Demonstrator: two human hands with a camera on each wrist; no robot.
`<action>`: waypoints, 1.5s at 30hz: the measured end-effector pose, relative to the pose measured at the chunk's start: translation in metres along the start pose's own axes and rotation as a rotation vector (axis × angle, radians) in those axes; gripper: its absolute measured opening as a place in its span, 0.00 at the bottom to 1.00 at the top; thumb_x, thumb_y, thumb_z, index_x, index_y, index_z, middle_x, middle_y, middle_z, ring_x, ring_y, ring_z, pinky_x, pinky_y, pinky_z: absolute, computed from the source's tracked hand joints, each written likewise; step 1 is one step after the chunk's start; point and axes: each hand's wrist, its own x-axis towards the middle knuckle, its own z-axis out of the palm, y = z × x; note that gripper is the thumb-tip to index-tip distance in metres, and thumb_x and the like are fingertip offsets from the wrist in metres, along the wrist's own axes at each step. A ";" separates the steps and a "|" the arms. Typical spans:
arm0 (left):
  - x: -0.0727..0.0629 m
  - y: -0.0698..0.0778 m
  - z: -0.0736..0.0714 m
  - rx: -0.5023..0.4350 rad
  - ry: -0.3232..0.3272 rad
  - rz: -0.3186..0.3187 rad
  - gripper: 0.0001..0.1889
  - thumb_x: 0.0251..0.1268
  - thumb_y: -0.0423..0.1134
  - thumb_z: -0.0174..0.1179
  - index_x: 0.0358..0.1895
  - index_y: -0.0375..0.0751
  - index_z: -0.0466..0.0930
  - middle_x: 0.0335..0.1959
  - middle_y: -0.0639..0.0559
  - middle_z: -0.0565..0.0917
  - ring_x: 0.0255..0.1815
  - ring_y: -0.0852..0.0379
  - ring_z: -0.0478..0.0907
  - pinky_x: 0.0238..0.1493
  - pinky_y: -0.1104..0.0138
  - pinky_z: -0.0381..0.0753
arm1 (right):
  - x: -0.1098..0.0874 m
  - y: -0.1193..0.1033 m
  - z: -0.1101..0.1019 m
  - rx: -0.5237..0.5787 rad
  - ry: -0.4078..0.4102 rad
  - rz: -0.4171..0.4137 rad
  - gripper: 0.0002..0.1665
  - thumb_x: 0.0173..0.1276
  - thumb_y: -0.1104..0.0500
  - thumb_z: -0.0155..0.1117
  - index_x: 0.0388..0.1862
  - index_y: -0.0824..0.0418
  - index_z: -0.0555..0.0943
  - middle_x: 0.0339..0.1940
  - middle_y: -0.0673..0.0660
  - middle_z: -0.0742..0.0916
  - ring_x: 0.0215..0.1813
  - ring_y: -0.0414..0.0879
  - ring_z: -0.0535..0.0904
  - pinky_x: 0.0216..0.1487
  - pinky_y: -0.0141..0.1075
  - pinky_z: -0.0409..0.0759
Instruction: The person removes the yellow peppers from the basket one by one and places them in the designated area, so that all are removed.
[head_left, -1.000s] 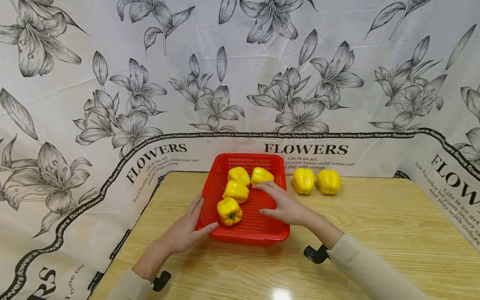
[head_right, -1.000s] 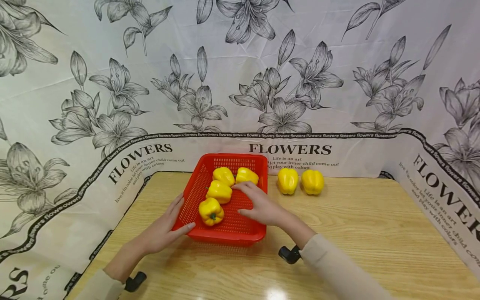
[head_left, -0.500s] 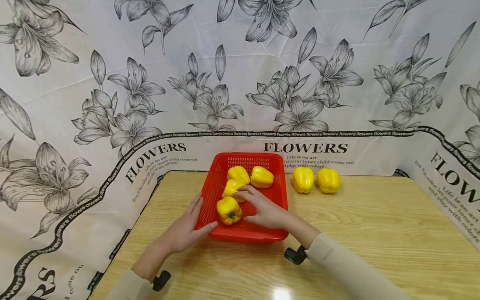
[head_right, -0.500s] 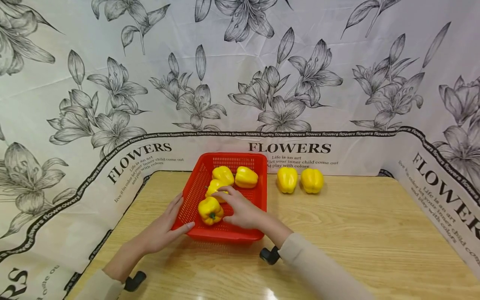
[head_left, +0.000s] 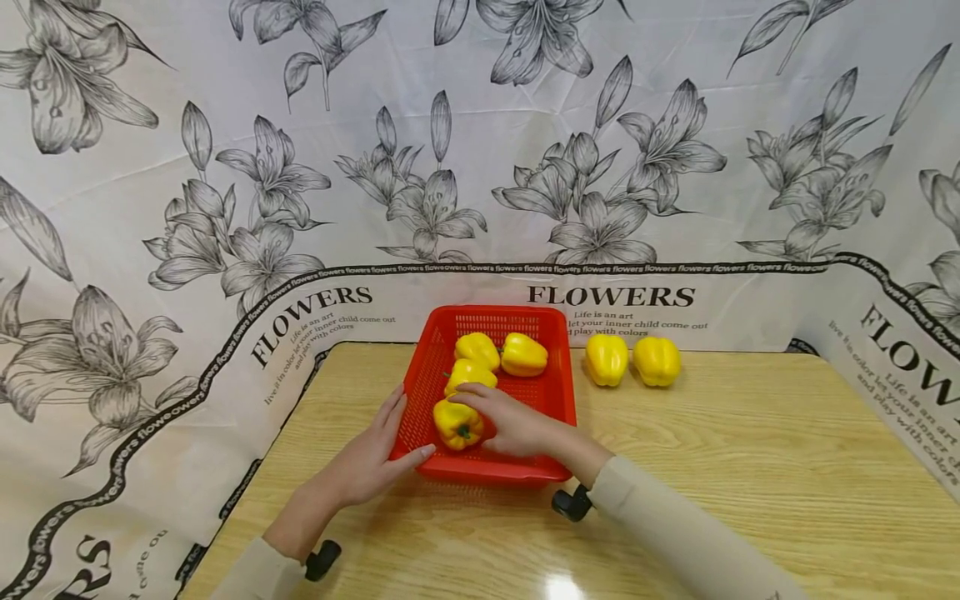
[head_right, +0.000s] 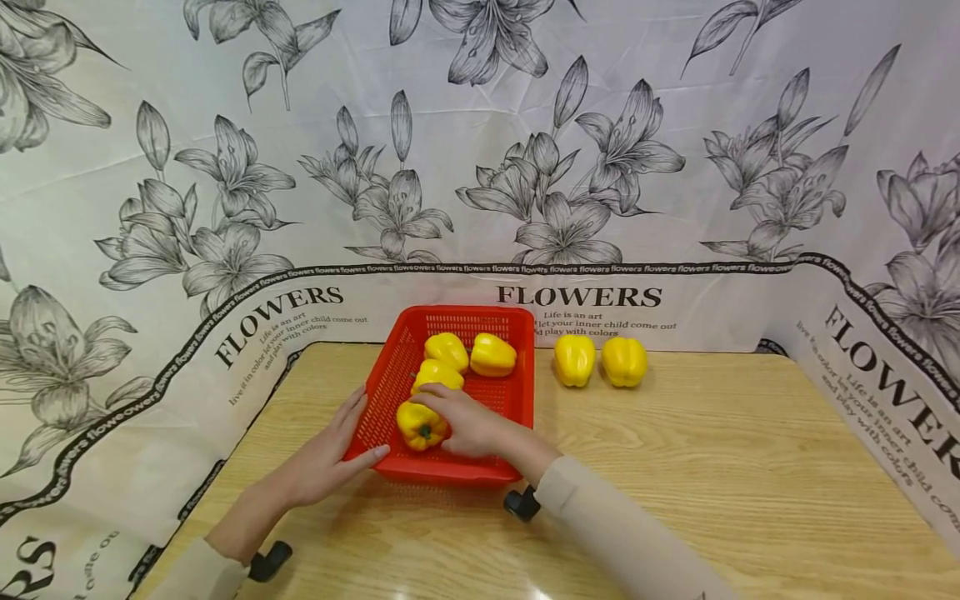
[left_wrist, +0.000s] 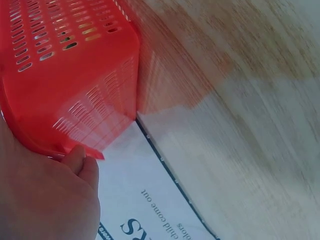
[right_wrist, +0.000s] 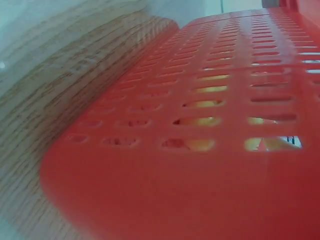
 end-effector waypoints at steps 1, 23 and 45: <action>0.000 0.000 0.000 0.005 0.000 0.002 0.54 0.67 0.72 0.53 0.85 0.47 0.39 0.86 0.56 0.39 0.79 0.42 0.61 0.71 0.45 0.70 | 0.001 0.000 0.000 -0.009 -0.010 -0.003 0.46 0.62 0.73 0.70 0.78 0.59 0.67 0.80 0.60 0.66 0.79 0.58 0.61 0.75 0.55 0.65; 0.000 -0.001 0.000 0.016 -0.010 0.014 0.56 0.67 0.74 0.51 0.84 0.43 0.39 0.86 0.54 0.38 0.79 0.41 0.60 0.72 0.44 0.68 | 0.004 0.000 0.006 -0.173 -0.049 0.095 0.42 0.64 0.60 0.76 0.76 0.52 0.72 0.57 0.57 0.73 0.59 0.52 0.71 0.63 0.47 0.77; -0.001 0.002 0.000 0.013 -0.006 -0.022 0.55 0.68 0.72 0.54 0.85 0.47 0.38 0.86 0.57 0.38 0.78 0.42 0.61 0.70 0.44 0.70 | -0.001 0.002 -0.003 0.105 0.006 0.197 0.44 0.59 0.40 0.78 0.69 0.59 0.76 0.53 0.52 0.85 0.52 0.48 0.78 0.56 0.45 0.79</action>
